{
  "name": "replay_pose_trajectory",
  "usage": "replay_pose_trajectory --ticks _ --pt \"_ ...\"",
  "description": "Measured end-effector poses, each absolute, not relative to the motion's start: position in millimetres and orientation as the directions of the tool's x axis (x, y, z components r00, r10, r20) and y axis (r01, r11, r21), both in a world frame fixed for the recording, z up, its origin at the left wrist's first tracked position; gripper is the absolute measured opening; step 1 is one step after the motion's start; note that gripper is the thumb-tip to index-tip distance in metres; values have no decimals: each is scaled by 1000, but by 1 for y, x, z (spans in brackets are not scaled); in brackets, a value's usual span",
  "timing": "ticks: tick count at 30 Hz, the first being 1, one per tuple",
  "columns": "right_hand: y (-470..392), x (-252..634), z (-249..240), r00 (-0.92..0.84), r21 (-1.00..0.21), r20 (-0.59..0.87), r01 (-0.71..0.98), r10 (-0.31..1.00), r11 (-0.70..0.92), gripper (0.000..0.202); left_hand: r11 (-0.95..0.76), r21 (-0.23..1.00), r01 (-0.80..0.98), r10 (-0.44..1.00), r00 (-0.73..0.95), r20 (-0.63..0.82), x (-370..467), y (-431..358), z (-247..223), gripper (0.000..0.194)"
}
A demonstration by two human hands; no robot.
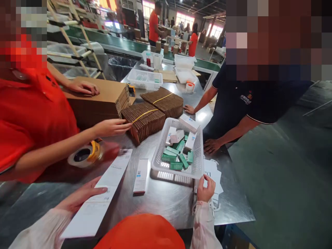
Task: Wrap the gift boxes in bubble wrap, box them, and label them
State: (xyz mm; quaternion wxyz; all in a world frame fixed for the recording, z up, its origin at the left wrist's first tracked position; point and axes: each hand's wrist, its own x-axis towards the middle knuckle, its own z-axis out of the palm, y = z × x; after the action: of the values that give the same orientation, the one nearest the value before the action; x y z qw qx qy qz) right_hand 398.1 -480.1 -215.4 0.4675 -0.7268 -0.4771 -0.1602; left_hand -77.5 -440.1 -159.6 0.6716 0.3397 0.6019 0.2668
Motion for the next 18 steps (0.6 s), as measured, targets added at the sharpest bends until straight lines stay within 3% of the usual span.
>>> replay_pose_trajectory --ticks 3,6,10,14,18 --pt "-496 405 -217 550 -586 639 801 538 -122 34 670 742 -26 724 245 -645 -62 -435 -113 100" --pt "-502 394 -214 593 -670 569 736 569 -97 38 614 787 -54 739 389 -550 -35 -418 -82 112" --pt "-496 357 -196 628 -883 274 465 729 -69 47 550 834 -43 708 553 -439 5 -394 -68 121" --pt "-488 312 -171 258 -982 -163 51 952 -182 60 475 877 -72 710 619 -334 46 -377 -60 120" --pt "-488 274 -147 -126 -928 -286 -212 950 -307 70 388 917 -88 719 651 -242 83 -364 -52 117"
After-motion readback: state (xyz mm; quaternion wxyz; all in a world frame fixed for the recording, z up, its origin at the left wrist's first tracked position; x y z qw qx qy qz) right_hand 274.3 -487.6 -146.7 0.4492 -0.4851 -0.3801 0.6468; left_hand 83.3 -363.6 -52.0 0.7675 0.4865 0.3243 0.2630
